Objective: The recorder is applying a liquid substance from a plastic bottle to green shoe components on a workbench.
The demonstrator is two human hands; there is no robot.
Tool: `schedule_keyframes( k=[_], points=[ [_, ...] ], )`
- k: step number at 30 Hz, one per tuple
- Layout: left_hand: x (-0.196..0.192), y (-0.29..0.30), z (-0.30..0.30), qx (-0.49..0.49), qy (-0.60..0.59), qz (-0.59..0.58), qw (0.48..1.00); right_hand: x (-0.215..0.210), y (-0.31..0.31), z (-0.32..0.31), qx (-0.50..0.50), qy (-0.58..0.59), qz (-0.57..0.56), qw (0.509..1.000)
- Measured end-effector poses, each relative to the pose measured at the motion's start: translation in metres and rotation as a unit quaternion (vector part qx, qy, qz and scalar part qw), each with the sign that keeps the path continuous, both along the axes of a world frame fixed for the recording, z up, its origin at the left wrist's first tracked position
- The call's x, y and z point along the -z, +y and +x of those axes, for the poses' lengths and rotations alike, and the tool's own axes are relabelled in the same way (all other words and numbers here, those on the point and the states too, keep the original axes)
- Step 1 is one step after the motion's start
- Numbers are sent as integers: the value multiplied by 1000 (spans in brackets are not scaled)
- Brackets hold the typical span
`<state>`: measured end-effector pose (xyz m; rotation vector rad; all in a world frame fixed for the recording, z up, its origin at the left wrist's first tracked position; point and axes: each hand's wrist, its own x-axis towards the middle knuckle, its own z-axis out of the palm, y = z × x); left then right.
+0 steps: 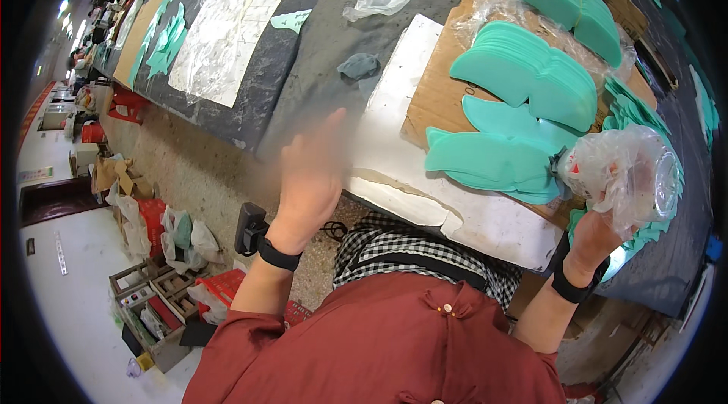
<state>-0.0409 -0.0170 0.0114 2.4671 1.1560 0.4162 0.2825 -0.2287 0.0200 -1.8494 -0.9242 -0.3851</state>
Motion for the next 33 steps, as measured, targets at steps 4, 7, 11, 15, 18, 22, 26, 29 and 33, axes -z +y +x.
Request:
schedule_keyframes(
  k=[4,7,11,15,18,22,26,29,33],
  points=[
    [-5,-2,-7,42,31,52,997,2,-2,5,5,-14,-33,999],
    [8,1,-30,-33,41,120,991,0,-5,5,23,-38,-54,998],
    [-11,-5,-14,-69,-80,92,990,10,-13,8,96,-98,-157,978],
    [-20,-24,26,25,-67,86,994,17,8,-19,79,-99,-156,980],
    [-14,-42,59,118,-60,56,990,24,32,-50,-134,13,53,989],
    [-11,-46,67,148,-73,50,985,7,31,-50,-215,13,12,976],
    [-3,-24,37,64,-45,65,995,-1,34,-62,-168,217,54,960],
    [5,-14,23,-1,-130,47,990,-11,75,-96,-356,185,55,914],
    [-2,-8,20,28,-108,130,985,-33,118,-112,-441,127,95,884]
  ],
)
